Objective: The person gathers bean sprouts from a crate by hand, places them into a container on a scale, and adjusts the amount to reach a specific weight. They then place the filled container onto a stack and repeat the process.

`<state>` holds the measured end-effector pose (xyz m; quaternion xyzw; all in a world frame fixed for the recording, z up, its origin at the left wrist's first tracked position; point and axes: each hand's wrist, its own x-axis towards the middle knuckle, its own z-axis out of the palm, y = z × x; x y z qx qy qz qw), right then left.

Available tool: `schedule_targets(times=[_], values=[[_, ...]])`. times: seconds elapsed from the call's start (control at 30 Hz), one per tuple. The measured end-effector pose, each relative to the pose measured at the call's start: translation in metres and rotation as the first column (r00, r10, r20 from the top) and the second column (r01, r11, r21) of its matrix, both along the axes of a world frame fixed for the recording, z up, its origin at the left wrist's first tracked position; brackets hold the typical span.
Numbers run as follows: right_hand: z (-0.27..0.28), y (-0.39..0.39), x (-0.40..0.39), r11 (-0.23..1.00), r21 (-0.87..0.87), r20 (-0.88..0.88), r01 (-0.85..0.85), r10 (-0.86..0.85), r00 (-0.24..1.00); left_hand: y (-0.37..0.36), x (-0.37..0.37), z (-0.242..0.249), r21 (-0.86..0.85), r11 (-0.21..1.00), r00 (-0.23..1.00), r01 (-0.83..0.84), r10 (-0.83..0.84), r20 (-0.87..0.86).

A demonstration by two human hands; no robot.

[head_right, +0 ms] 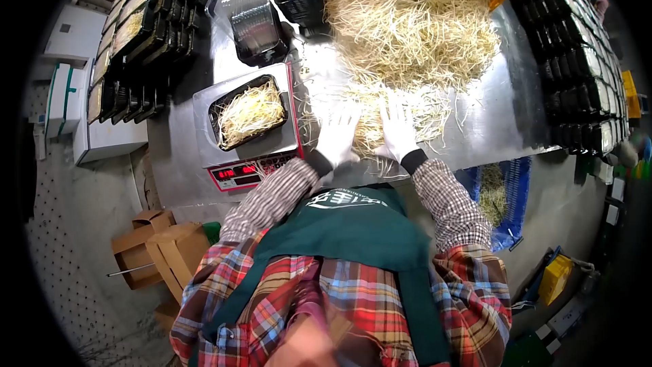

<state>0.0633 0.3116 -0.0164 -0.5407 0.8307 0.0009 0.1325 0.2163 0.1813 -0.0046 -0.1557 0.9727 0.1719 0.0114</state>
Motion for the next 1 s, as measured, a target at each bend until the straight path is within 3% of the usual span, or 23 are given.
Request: schedule_targets(times=[0.07, 0.17, 0.23, 0.3, 0.37, 0.4, 0.43, 0.5, 0.57, 0.67, 0.73, 0.8, 0.87, 0.9, 0.93, 0.97, 1.0], values=[[-0.008, -0.009, -0.01, 1.0, -0.001, 0.042, -0.026, 0.026, 0.999, -0.007, -0.024, -0.027, 0.046, 0.998, 0.989, -0.044, 0.037, 0.142], [-0.019, -0.019, -0.027, 1.0, -0.01, 0.03, -0.013, 0.014, 0.999, -0.027, -0.05, -0.065, 0.499, 0.849, 0.982, -0.173, 0.111, 0.151], [0.001, -0.021, -0.029, 0.996, -0.077, 0.025, -0.046, 0.048, 0.999, -0.02, -0.053, -0.086, 0.481, 0.85, 0.931, -0.214, 0.327, -0.163], [-0.003, -0.017, -0.027, 0.978, -0.179, -0.081, -0.11, 0.096, 0.992, -0.013, -0.05, -0.106, 0.383, 0.877, 0.873, -0.291, 0.407, -0.268], [-0.008, -0.027, -0.029, 0.992, -0.081, -0.07, -0.095, 0.09, 0.994, -0.014, -0.053, -0.12, 0.176, 0.911, 0.898, -0.373, 0.402, -0.18], [-0.012, -0.031, -0.029, 0.996, -0.028, -0.06, -0.09, 0.088, 0.994, -0.012, -0.052, -0.104, 0.15, 0.919, 0.914, -0.363, 0.383, -0.135], [-0.019, -0.031, -0.034, 0.989, -0.123, -0.018, -0.077, 0.075, 0.997, -0.01, -0.048, -0.071, 0.124, 0.927, 0.926, -0.355, 0.367, -0.087], [-0.02, -0.029, -0.044, 0.98, -0.157, 0.06, -0.123, 0.134, 0.989, -0.015, -0.043, -0.059, 0.089, 0.953, 0.956, -0.288, 0.292, -0.031], [-0.015, -0.024, -0.052, 0.97, -0.17, 0.07, -0.172, 0.185, 0.98, -0.019, -0.038, -0.074, 0.085, 0.982, 0.985, -0.169, 0.171, -0.006], [-0.017, -0.003, -0.084, 0.973, -0.224, 0.146, -0.052, 0.086, 0.986, -0.016, -0.033, -0.076, -0.037, 0.988, 0.987, -0.147, 0.149, 0.055], [0.002, 0.004, -0.11, 0.999, 0.0, 0.056, 0.034, -0.034, 0.998, -0.018, -0.03, -0.06, 0.16, 0.948, 0.961, -0.273, 0.276, 0.007], [0.006, 0.006, -0.116, 0.984, -0.177, 0.082, -0.02, 0.035, 0.996, -0.01, -0.021, -0.059, 0.181, 0.937, 0.947, -0.298, 0.314, -0.07], [0.008, -0.007, -0.103, 0.949, -0.314, 0.106, -0.027, 0.063, 0.992, -0.005, -0.014, -0.068, -0.002, 0.971, 0.952, -0.24, 0.234, -0.199], [0.012, -0.02, -0.087, 0.983, -0.181, 0.143, 0.03, -0.004, 0.99, -0.004, -0.009, -0.064, -0.102, 0.975, 0.975, -0.197, 0.184, -0.126], [0.015, -0.03, -0.068, 0.976, -0.187, 0.306, 0.109, -0.048, 0.951, -0.001, -0.001, -0.056, -0.197, 0.969, 0.989, -0.147, 0.14, -0.046], [0.003, -0.041, -0.054, 0.986, -0.153, 0.275, 0.063, -0.019, 0.961, 0.002, 0.008, -0.048, -0.287, 0.954, 0.994, -0.09, 0.106, 0.04], [-0.011, -0.05, -0.041, 0.993, -0.118, 0.246, 0.016, 0.014, 0.969, 0.006, 0.017, -0.041, -0.119, 0.983, 0.976, -0.137, 0.155, 0.154]])
